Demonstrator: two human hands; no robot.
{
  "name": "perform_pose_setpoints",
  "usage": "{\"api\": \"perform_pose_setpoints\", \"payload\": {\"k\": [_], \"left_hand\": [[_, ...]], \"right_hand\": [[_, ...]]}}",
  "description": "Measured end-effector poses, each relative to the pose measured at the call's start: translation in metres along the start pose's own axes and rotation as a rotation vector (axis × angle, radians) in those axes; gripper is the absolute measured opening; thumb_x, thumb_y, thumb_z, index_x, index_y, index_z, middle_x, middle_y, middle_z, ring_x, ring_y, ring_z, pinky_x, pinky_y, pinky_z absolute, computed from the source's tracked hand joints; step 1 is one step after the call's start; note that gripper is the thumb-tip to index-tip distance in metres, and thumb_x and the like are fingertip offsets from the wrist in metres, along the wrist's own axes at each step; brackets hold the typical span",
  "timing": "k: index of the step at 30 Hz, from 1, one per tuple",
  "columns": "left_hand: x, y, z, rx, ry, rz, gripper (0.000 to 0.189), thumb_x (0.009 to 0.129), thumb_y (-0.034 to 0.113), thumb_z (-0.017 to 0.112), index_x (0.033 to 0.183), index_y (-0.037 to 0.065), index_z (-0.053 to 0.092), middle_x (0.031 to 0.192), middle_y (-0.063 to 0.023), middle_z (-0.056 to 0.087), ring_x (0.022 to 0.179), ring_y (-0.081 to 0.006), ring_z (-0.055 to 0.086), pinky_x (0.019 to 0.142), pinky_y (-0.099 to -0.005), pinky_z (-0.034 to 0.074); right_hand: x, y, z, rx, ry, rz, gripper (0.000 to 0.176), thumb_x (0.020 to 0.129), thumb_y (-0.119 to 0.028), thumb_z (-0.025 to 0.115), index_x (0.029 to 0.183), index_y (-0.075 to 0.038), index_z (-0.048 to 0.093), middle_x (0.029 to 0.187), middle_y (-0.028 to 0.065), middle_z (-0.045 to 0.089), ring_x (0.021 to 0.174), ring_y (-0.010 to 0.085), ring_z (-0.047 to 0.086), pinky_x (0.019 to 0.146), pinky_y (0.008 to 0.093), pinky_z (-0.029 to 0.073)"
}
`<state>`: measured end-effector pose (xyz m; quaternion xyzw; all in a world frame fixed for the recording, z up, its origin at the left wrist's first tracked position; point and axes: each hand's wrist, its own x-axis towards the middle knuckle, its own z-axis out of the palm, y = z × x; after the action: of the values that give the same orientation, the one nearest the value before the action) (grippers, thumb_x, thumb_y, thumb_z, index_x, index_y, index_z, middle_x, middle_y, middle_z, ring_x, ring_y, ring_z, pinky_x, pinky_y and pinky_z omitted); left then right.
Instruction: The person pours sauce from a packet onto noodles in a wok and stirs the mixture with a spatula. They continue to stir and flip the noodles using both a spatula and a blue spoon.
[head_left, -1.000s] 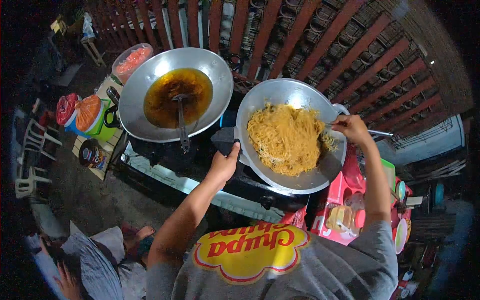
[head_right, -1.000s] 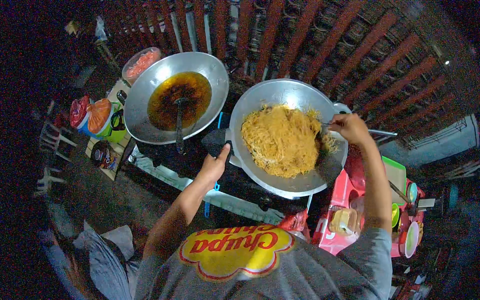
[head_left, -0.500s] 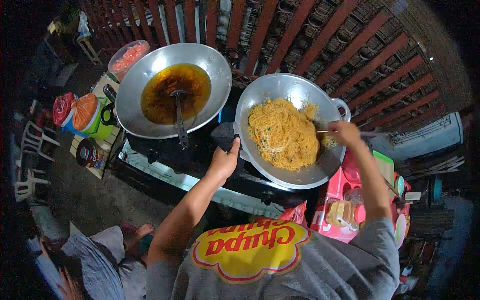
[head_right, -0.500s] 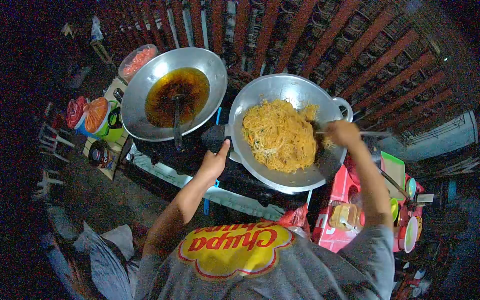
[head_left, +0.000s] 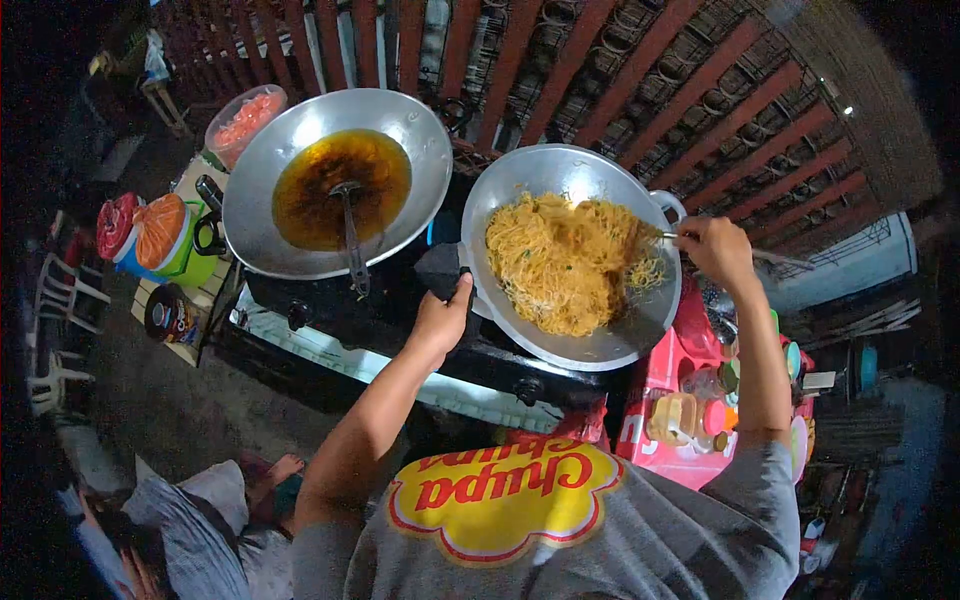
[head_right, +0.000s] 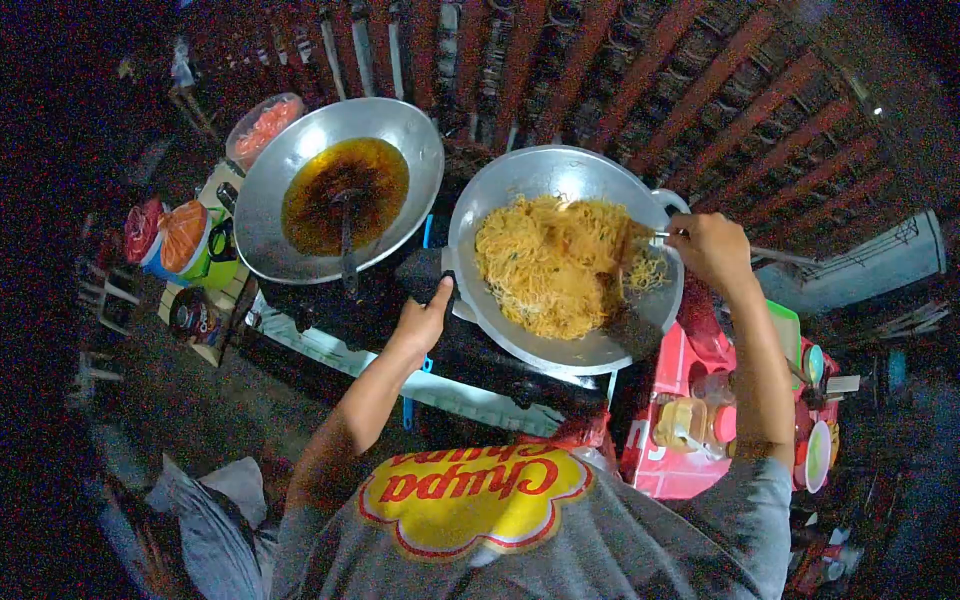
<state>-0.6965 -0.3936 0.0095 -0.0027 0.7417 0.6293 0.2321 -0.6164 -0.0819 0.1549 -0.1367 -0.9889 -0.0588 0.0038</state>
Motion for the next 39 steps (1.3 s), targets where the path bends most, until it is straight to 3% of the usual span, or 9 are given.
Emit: {"api": "perform_pose_setpoints", "payload": {"k": [4, 11, 16, 17, 22, 24, 29, 33, 39], "left_hand": [[0.003, -0.006, -0.001, -0.04, -0.047, 0.048, 0.041, 0.085, 0.033, 0.047, 0.109, 0.001, 0.051, 0.106, -0.0129, 0.055, 0.101, -0.0241, 0.051, 0.084, -0.0312, 0.037], [-0.002, 0.002, -0.002, -0.033, -0.041, 0.04, 0.039, 0.085, 0.032, 0.047, 0.109, 0.001, 0.051, 0.106, -0.0126, 0.055, 0.1, -0.0223, 0.05, 0.084, -0.0308, 0.036], [-0.011, 0.017, -0.001, 0.06, -0.047, -0.063, 0.04, 0.085, 0.032, 0.045, 0.11, 0.0, 0.049, 0.107, -0.014, 0.054, 0.101, -0.0237, 0.05, 0.084, -0.0311, 0.036], [0.001, -0.007, 0.002, 0.008, -0.019, 0.077, 0.041, 0.085, 0.033, 0.046, 0.109, 0.0, 0.05, 0.107, -0.0149, 0.054, 0.101, -0.0255, 0.05, 0.084, -0.0321, 0.037], [0.0, -0.002, 0.0, 0.035, -0.044, 0.016, 0.042, 0.085, 0.034, 0.046, 0.108, 0.0, 0.051, 0.107, -0.0156, 0.054, 0.101, -0.0275, 0.05, 0.084, -0.033, 0.037], [-0.001, -0.001, 0.0, 0.039, -0.033, -0.004, 0.043, 0.085, 0.035, 0.046, 0.108, 0.0, 0.051, 0.107, -0.0157, 0.054, 0.101, -0.0279, 0.05, 0.084, -0.0333, 0.037], [-0.004, 0.002, -0.001, 0.018, -0.035, 0.013, 0.04, 0.085, 0.034, 0.047, 0.107, 0.001, 0.052, 0.106, -0.0147, 0.055, 0.1, -0.0269, 0.051, 0.083, -0.033, 0.038], [-0.002, -0.002, 0.0, 0.034, -0.007, 0.005, 0.04, 0.085, 0.033, 0.047, 0.107, 0.001, 0.052, 0.105, -0.0142, 0.055, 0.1, -0.0262, 0.051, 0.083, -0.0327, 0.038], [-0.003, -0.003, -0.003, 0.048, -0.079, 0.04, 0.041, 0.084, 0.034, 0.048, 0.109, 0.001, 0.05, 0.106, -0.0138, 0.055, 0.1, -0.0257, 0.051, 0.083, -0.0322, 0.037]], "right_hand": [[-0.001, -0.008, -0.022, -0.197, 0.062, -0.074, 0.016, 0.072, -0.028, 0.055, 0.08, -0.017, 0.064, 0.068, 0.0107, 0.06, 0.066, 0.0293, 0.059, 0.057, 0.0385, 0.046], [-0.011, 0.018, 0.026, -0.515, -0.255, -0.122, 0.017, 0.07, -0.028, 0.055, 0.077, -0.014, 0.063, 0.072, 0.0098, 0.061, 0.066, 0.0269, 0.062, 0.056, 0.0384, 0.05], [-0.014, -0.018, 0.13, 0.436, -0.125, 0.079, 0.017, 0.072, -0.02, 0.061, 0.084, -0.007, 0.061, 0.071, 0.0134, 0.06, 0.063, 0.0254, 0.058, 0.059, 0.0348, 0.043], [-0.009, -0.016, 0.134, 0.466, -0.118, 0.083, 0.017, 0.072, -0.019, 0.063, 0.082, -0.006, 0.061, 0.068, 0.0118, 0.059, 0.06, 0.021, 0.056, 0.057, 0.0325, 0.043], [-0.012, -0.002, 0.095, 0.646, -0.171, 0.185, 0.015, 0.071, -0.016, 0.065, 0.078, -0.003, 0.062, 0.061, 0.0064, 0.058, 0.055, 0.0089, 0.049, 0.052, 0.0257, 0.04], [-0.013, 0.014, 0.085, 0.535, -0.146, 0.131, 0.023, 0.071, -0.029, 0.064, 0.081, -0.009, 0.063, 0.064, 0.0114, 0.058, 0.056, 0.0202, 0.054, 0.056, 0.0325, 0.043], [-0.023, -0.009, 0.008, 0.192, -0.065, 0.167, 0.022, 0.07, -0.03, 0.061, 0.084, -0.014, 0.063, 0.076, 0.0144, 0.061, 0.07, 0.0335, 0.058, 0.061, 0.0382, 0.046], [-0.023, -0.025, -0.014, -0.186, 0.084, 0.026, 0.017, 0.074, -0.028, 0.056, 0.087, -0.019, 0.062, 0.075, 0.0116, 0.061, 0.067, 0.0293, 0.06, 0.058, 0.04, 0.047], [-0.014, -0.017, -0.019, -0.309, -0.013, -0.042, 0.015, 0.073, -0.028, 0.055, 0.077, -0.015, 0.061, 0.07, 0.0121, 0.06, 0.066, 0.0297, 0.059, 0.057, 0.039, 0.046]]}}
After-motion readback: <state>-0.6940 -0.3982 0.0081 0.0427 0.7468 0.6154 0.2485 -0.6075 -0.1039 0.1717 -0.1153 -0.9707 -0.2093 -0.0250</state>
